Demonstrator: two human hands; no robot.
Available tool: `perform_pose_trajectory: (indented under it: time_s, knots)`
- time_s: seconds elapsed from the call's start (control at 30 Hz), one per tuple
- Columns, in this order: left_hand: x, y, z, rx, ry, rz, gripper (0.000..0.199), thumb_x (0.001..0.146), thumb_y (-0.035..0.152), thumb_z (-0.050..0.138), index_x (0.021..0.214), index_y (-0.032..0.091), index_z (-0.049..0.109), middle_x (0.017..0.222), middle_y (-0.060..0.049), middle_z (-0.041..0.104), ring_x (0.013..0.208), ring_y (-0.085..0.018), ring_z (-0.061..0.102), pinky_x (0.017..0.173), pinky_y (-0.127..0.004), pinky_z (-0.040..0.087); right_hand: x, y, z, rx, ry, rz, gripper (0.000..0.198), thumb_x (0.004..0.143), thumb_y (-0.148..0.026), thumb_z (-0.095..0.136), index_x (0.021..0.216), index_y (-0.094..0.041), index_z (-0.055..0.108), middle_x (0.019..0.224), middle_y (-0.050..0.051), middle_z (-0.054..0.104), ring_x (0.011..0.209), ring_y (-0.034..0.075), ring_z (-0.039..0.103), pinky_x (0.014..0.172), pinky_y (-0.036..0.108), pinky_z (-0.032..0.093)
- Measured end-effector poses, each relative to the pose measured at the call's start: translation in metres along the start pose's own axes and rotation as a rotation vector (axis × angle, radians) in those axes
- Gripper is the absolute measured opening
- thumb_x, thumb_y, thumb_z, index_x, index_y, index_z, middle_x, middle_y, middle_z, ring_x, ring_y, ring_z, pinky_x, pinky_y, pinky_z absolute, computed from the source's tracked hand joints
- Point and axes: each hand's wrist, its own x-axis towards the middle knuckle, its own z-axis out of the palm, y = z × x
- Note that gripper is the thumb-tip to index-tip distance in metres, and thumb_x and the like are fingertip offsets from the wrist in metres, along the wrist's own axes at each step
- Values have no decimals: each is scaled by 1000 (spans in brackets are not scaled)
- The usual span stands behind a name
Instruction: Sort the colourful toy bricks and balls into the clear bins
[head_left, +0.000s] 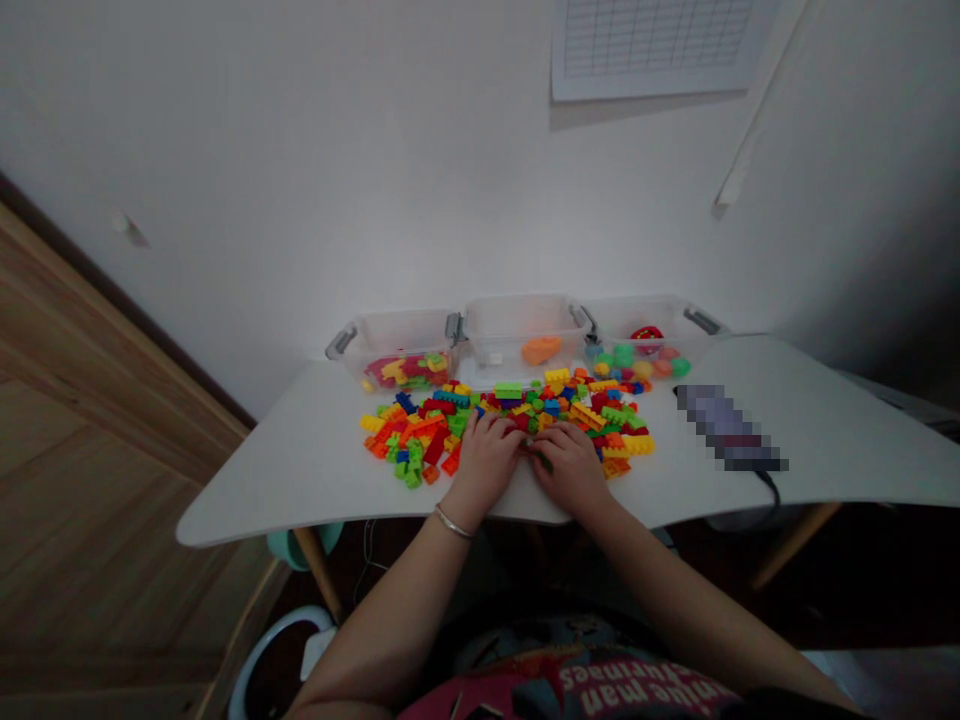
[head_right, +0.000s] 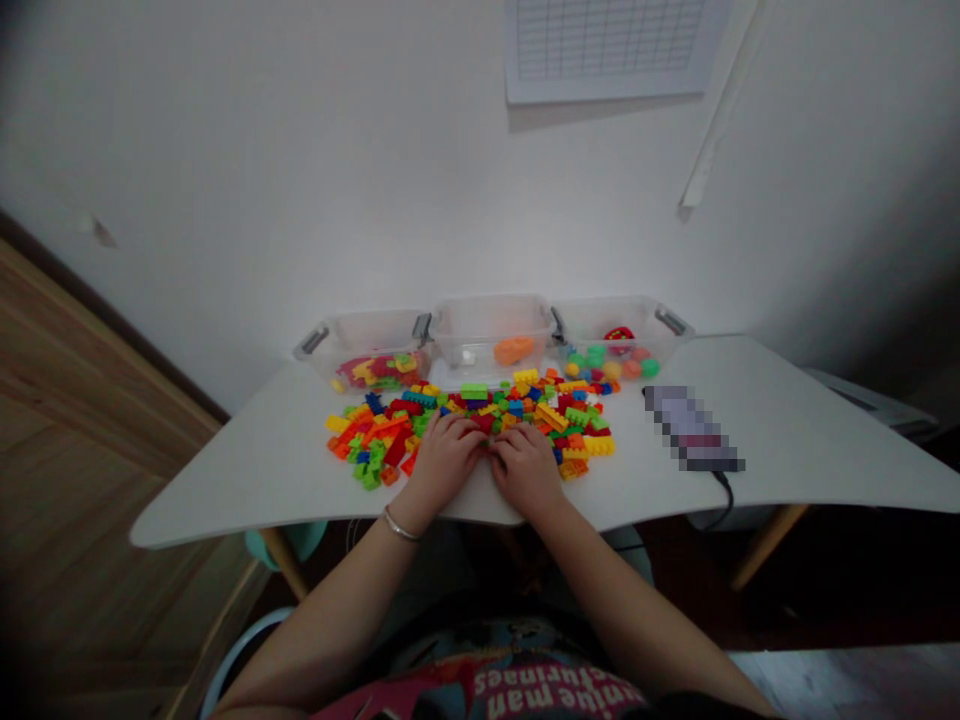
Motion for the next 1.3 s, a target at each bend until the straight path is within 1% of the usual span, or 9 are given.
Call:
perform_pose_trajectory:
  time_s: [0.13, 0.27, 0.43, 0.67, 0.8, 0.93, 1.13, 1.23, 1.3]
  knots:
    - [2, -1, 2, 53, -11, 37, 10, 88, 26, 62, 94, 24, 69, 92, -3, 69, 99, -23, 58, 111, -51, 35, 0, -1, -1, 3, -2, 1, 9, 81, -17, 66, 83, -21, 73, 92, 5, 72, 98, 24, 58, 97, 40, 46]
    - [2, 0, 9, 96, -11, 83, 13, 89, 24, 60, 100, 26, 67, 91, -2, 67, 96, -22, 58, 111, -50, 34, 1, -1, -1, 6, 1, -12, 9, 81, -16, 65, 83, -21, 73, 92, 5, 72, 97, 24, 58, 97, 40, 46]
    - [6, 1, 9, 120, -14, 45, 6, 89, 23, 60, 92, 21, 65, 90, -3, 67, 92, -22, 59, 108, -49, 38, 1, -1, -1, 4, 1, -11, 8, 82, -17, 65, 83, -20, 73, 91, 5, 72, 97, 24, 58, 95, 39, 46]
    - [9, -1, 7, 58, -21, 53, 9, 89, 20, 60, 93, 21, 68, 89, -4, 69, 92, -23, 60, 106, -50, 39, 1, 0, -1, -6, -12, -18, 9, 82, -17, 65, 86, -21, 73, 93, 5, 72, 99, 24, 57, 96, 40, 45]
    - [12, -9, 3, -109, 6, 4, 13, 88, 17, 60, 91, 21, 71, 88, -5, 70, 90, -22, 62, 98, -46, 47, 0, 0, 0, -15, -16, -22, 9, 83, -18, 64, 85, -20, 73, 93, 5, 72, 99, 25, 57, 95, 40, 46]
    - [21, -30, -15, -390, 201, -92, 19, 89, 11, 55, 97, 20, 70, 93, -6, 69, 91, -18, 63, 86, -33, 52, 0, 0, 0, -7, 0, -17, 9, 83, -19, 64, 83, -21, 72, 93, 5, 72, 99, 24, 57, 95, 39, 46]
    - [36, -92, -46, -314, 581, -361, 16, 85, 15, 55, 97, 18, 66, 96, -6, 65, 97, -21, 60, 91, -38, 50, 0, 0, 0, 14, -10, -1, 9, 83, -18, 63, 83, -21, 72, 94, 4, 72, 100, 24, 57, 96, 40, 46]
    - [44, -124, -51, -364, 655, -544, 22, 83, 17, 56, 103, 18, 64, 94, -5, 63, 83, -16, 60, 81, -32, 52, 0, 0, 0, 24, -13, 3, 11, 84, -17, 62, 83, -21, 72, 94, 4, 72, 101, 24, 57, 97, 40, 45]
    - [49, -139, -54, -349, 693, -594, 25, 83, 18, 55, 105, 17, 64, 95, -5, 61, 82, -15, 59, 80, -30, 52, 1, 0, 0, 26, -13, 1, 11, 84, -17, 62, 83, -21, 72, 93, 5, 72, 101, 24, 57, 96, 40, 46]
